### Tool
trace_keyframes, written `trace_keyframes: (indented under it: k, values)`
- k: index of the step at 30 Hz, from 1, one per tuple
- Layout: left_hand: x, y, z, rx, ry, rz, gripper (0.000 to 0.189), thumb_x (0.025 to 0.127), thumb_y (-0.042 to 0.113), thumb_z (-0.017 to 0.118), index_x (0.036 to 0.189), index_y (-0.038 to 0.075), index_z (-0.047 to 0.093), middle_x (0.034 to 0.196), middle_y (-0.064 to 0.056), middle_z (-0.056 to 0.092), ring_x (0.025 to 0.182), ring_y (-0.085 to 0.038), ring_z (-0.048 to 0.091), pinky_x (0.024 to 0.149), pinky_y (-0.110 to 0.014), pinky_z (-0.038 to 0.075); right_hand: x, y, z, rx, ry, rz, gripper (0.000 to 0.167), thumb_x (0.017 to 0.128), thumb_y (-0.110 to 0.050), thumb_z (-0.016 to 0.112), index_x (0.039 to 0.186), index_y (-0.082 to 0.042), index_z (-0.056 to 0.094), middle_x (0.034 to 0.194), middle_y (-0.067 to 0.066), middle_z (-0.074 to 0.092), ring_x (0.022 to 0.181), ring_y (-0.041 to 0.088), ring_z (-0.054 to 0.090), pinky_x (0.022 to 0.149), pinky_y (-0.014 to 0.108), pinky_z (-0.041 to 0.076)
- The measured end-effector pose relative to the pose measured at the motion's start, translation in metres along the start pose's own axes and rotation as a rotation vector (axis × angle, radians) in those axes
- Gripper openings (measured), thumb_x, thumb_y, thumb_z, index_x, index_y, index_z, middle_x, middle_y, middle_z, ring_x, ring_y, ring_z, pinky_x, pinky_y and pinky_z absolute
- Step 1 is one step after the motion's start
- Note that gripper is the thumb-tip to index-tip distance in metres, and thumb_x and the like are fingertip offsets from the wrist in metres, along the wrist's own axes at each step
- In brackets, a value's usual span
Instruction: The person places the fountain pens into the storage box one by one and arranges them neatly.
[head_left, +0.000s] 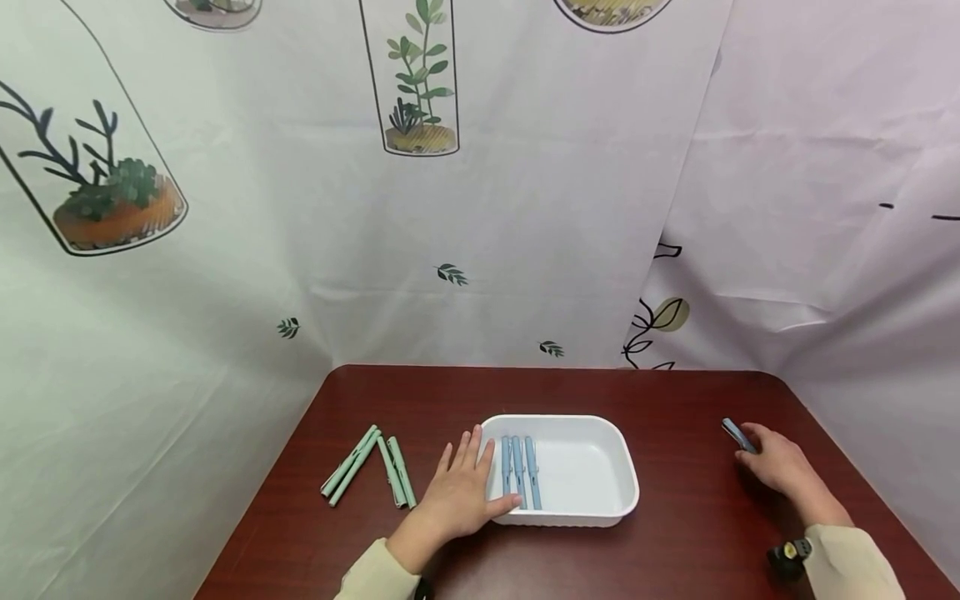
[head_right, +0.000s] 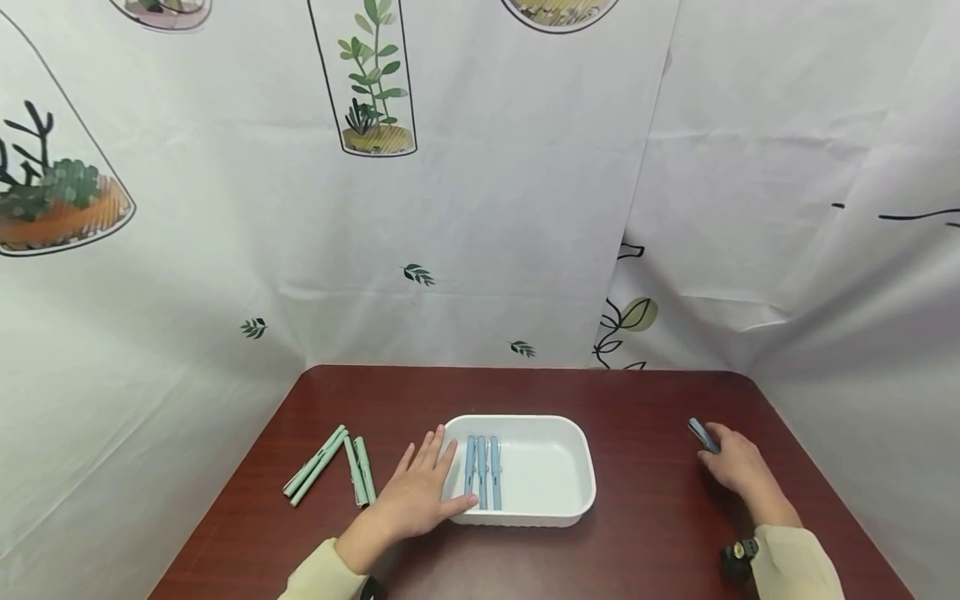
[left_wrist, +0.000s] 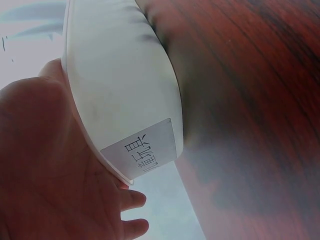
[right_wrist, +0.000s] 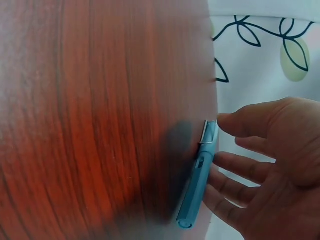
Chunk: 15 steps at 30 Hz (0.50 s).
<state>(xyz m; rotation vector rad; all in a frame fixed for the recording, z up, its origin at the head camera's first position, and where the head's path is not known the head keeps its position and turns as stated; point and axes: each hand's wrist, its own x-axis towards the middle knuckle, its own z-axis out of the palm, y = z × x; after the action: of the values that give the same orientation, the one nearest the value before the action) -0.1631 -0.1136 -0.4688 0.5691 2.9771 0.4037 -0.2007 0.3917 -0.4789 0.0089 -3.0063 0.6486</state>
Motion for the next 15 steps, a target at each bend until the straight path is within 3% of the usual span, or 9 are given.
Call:
trace_keyframes:
  k: [8, 15]
  values:
    - [0.002, -0.001, 0.001, 0.004, 0.006, -0.001, 0.097, 0.091, 0.072, 0.054, 0.158, 0.005, 0.033, 0.168, -0.019, 0.015, 0.155, -0.037, 0.016, 0.122, -0.059, 0.016, 0.008, 0.005, 0.004, -0.004, 0.049, -0.012, 0.043, 0.085, 0.001, 0.067, 0.120, 0.020, 0.051, 0.096, 0.033, 0.061, 0.090, 0.049, 0.059, 0.080, 0.062, 0.047]
    - [0.001, 0.000, 0.002, -0.008, 0.000, -0.005, 0.097, 0.091, 0.072, 0.055, 0.158, 0.006, 0.033, 0.168, -0.018, 0.014, 0.154, -0.037, 0.016, 0.122, -0.059, 0.015, 0.012, 0.008, 0.008, 0.017, -0.016, 0.056, 0.035, 0.089, -0.003, 0.066, 0.116, 0.018, 0.056, 0.096, 0.029, 0.062, 0.086, 0.042, 0.058, 0.077, 0.057, 0.048]
